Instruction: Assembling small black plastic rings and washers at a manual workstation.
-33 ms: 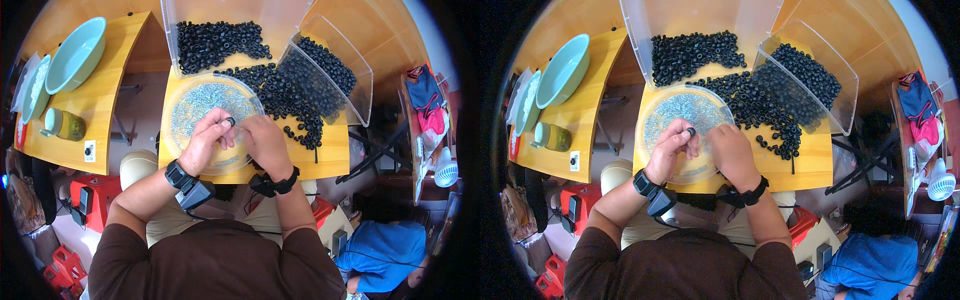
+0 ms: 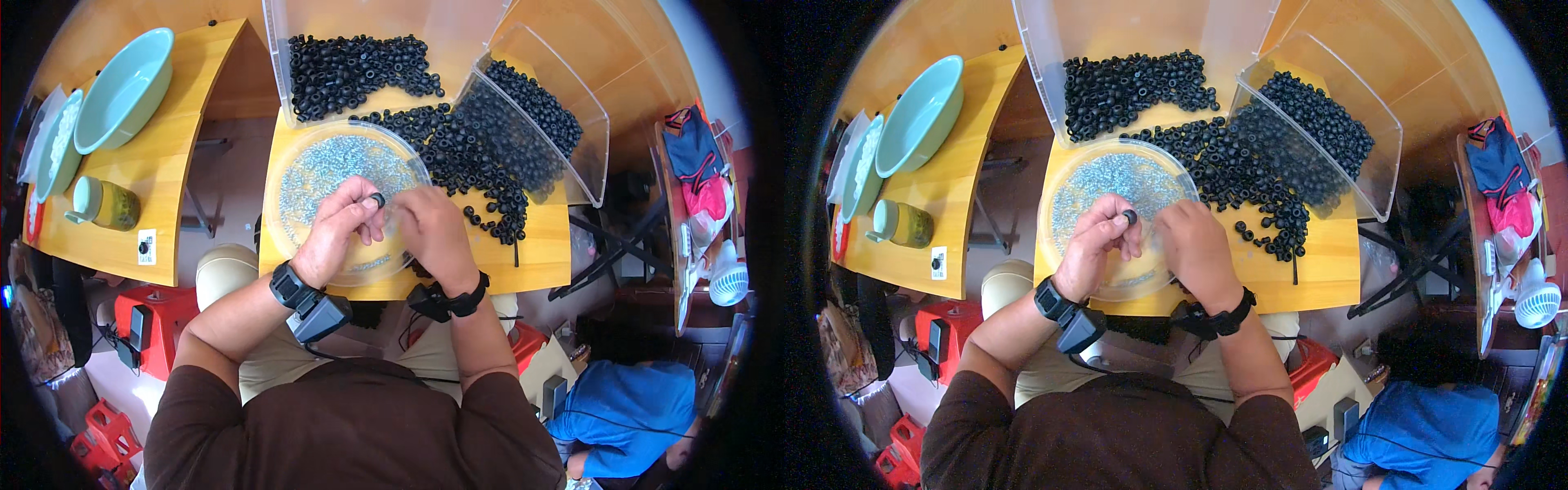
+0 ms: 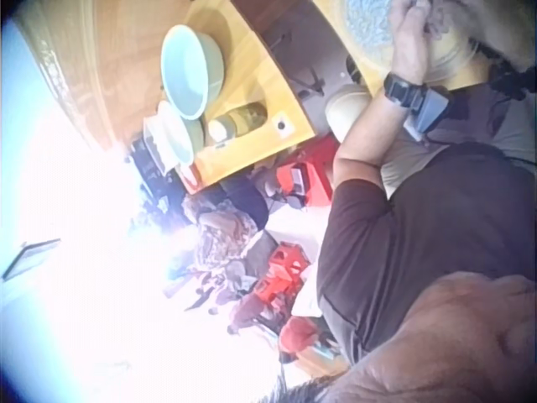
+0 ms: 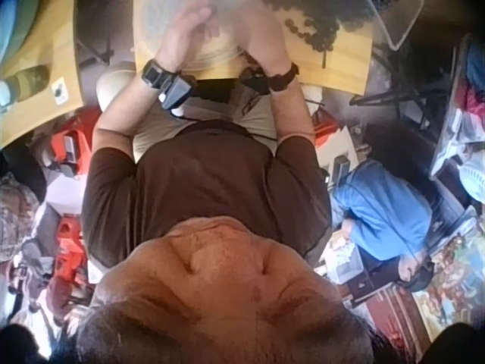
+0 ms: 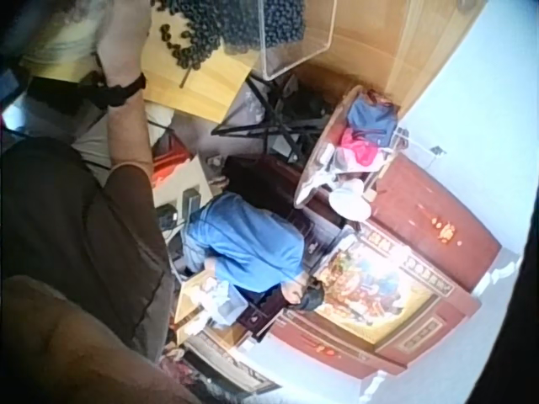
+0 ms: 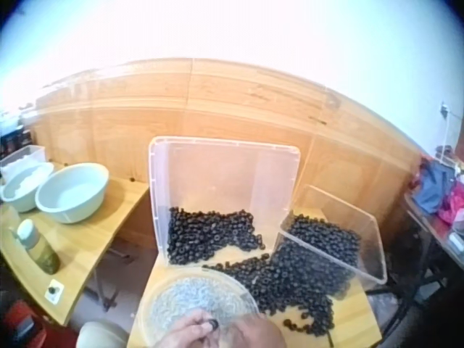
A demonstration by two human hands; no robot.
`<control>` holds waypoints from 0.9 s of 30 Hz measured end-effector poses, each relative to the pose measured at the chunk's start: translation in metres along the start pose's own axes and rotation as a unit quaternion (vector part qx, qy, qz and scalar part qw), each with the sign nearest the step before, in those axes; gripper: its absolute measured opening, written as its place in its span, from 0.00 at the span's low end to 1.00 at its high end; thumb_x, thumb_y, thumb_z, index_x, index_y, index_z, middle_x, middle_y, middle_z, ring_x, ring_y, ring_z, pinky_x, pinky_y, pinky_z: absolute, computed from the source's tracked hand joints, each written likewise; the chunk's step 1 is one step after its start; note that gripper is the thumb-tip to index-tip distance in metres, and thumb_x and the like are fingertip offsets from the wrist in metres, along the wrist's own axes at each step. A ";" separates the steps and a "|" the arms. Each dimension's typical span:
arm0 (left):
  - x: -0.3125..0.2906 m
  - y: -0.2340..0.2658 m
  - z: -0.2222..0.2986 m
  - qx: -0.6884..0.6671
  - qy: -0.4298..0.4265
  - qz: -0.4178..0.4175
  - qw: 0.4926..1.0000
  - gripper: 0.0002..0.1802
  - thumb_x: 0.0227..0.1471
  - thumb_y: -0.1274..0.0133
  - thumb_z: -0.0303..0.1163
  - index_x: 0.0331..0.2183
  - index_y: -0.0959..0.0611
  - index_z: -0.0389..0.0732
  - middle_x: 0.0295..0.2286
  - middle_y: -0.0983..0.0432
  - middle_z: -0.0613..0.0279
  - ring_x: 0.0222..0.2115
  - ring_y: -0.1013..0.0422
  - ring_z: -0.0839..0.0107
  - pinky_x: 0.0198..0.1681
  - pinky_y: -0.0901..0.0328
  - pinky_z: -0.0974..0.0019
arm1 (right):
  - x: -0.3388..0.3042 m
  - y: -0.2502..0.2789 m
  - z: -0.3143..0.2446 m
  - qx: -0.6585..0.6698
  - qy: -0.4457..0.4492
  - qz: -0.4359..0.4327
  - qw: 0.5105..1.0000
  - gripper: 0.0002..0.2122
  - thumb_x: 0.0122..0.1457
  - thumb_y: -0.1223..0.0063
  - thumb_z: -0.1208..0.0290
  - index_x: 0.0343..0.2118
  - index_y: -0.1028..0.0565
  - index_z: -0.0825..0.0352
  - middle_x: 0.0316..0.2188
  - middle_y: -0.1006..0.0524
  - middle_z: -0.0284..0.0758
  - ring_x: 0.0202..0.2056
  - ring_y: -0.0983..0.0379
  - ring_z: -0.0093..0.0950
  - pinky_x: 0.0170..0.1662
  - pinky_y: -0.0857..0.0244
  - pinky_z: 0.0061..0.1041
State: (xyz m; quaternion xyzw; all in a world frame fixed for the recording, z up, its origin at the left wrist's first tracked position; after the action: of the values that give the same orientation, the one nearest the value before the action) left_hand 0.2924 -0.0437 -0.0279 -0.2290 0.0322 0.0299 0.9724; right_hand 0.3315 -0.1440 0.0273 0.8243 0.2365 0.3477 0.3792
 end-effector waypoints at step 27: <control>-0.006 -0.030 0.001 0.137 -0.005 -0.083 0.987 0.07 0.58 0.57 0.31 0.36 0.28 0.37 0.25 0.30 0.67 0.27 0.35 0.79 0.33 0.39 0.73 | -0.016 -0.002 0.036 0.601 -0.211 0.071 0.767 0.06 0.53 0.45 0.81 0.33 0.26 0.66 0.31 0.22 0.32 0.34 0.27 0.17 0.39 0.35 0.16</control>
State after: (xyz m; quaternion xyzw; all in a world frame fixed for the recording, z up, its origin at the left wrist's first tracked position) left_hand 0.2882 -0.0699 -0.0131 -0.0958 0.0116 -0.0543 0.9939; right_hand 0.3478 -0.1700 0.0029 0.9507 0.2516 -0.0225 -0.1796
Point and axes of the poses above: each hand's wrist, its own x-axis towards the middle knuckle, its own y-axis out of the back of the hand, z = x × y, the point moved 10 cm from there along x, towards the middle knuckle
